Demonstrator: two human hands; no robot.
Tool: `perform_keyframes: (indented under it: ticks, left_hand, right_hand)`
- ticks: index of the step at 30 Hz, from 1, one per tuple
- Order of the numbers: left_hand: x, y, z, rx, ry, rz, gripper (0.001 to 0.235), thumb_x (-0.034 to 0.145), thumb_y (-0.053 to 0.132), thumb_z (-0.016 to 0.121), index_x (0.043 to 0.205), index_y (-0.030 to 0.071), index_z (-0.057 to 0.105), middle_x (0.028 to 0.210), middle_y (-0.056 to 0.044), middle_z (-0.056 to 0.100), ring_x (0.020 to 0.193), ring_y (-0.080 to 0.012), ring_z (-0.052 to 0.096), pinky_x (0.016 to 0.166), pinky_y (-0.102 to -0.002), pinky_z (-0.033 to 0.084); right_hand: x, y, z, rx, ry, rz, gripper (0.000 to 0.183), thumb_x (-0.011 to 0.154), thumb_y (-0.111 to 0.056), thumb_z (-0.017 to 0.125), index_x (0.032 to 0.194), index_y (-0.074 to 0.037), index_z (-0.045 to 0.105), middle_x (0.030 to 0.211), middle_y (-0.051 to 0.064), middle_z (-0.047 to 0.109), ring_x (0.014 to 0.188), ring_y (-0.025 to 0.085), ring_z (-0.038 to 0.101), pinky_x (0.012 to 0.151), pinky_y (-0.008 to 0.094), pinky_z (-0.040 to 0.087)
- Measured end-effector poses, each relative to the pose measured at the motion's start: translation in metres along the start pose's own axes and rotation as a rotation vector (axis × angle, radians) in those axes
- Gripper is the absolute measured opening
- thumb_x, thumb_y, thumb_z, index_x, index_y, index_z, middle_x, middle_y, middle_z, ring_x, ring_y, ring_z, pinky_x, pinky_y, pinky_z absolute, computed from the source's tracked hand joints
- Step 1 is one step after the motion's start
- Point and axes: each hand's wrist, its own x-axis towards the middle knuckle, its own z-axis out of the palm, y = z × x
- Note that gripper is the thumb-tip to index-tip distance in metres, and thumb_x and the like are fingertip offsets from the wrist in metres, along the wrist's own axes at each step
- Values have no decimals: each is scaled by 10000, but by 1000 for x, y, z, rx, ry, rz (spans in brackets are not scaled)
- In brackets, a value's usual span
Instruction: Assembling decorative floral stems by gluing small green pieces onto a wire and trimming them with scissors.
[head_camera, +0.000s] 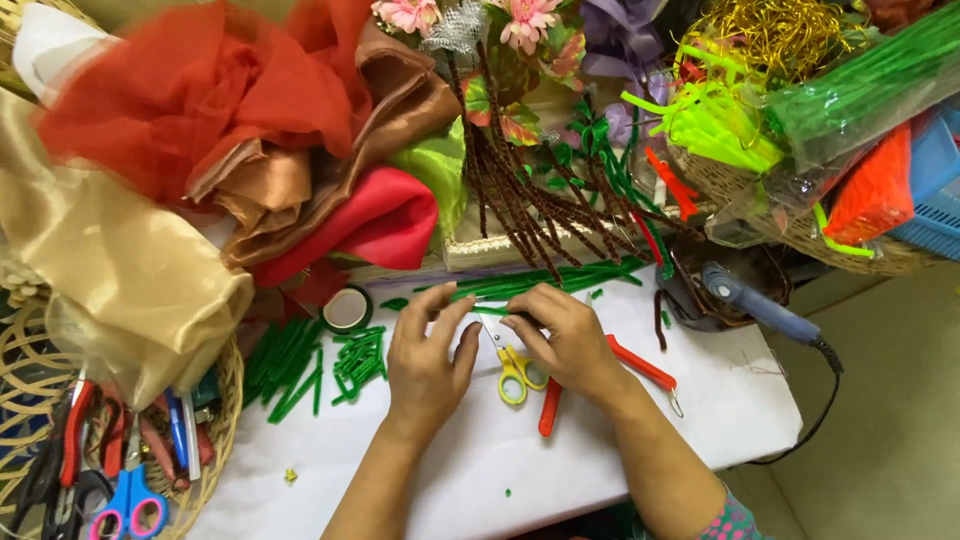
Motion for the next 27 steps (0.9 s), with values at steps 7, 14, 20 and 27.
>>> perform_keyframes:
  ticks: [7,14,20,27]
  left_hand:
    - [-6,2,6,394,120,212,318,870,151,685,1187,149,658,1181,-101,569,995,-245,603,820,-348,519]
    - [-14,-2,13,437,80,237,160,858,77,688,988,167,711,959,-17,608,817,-170,627,638,-264,526]
    - [-18,1,15,338,-1,105,174,858,67,650,986,167,711,802,28,589,671,-120,615,540,-223,510]
    - [-13,8,12,79,-105,-158,124,860,88,638,941,151,707,718,45,612,608,-122,630,524,-221,520]
  right_hand:
    - [-1,-1,1,-19,1,5,59,879,-134,650,908,-97,686,666,66,600,596,259,621,555,334,509]
    - [-3,-2,5,213,-74,95,84,864,-147,672,900,-80,706,636,80,596,584,237,605,556,328,496]
    - [-11,9,6,589,-266,350,218,938,-95,512,1023,-12,694,752,110,657,706,170,605,648,322,529]
    - [-11,19,2,670,-326,493,120,899,-62,590,968,15,651,768,91,626,753,145,559,674,301,525]
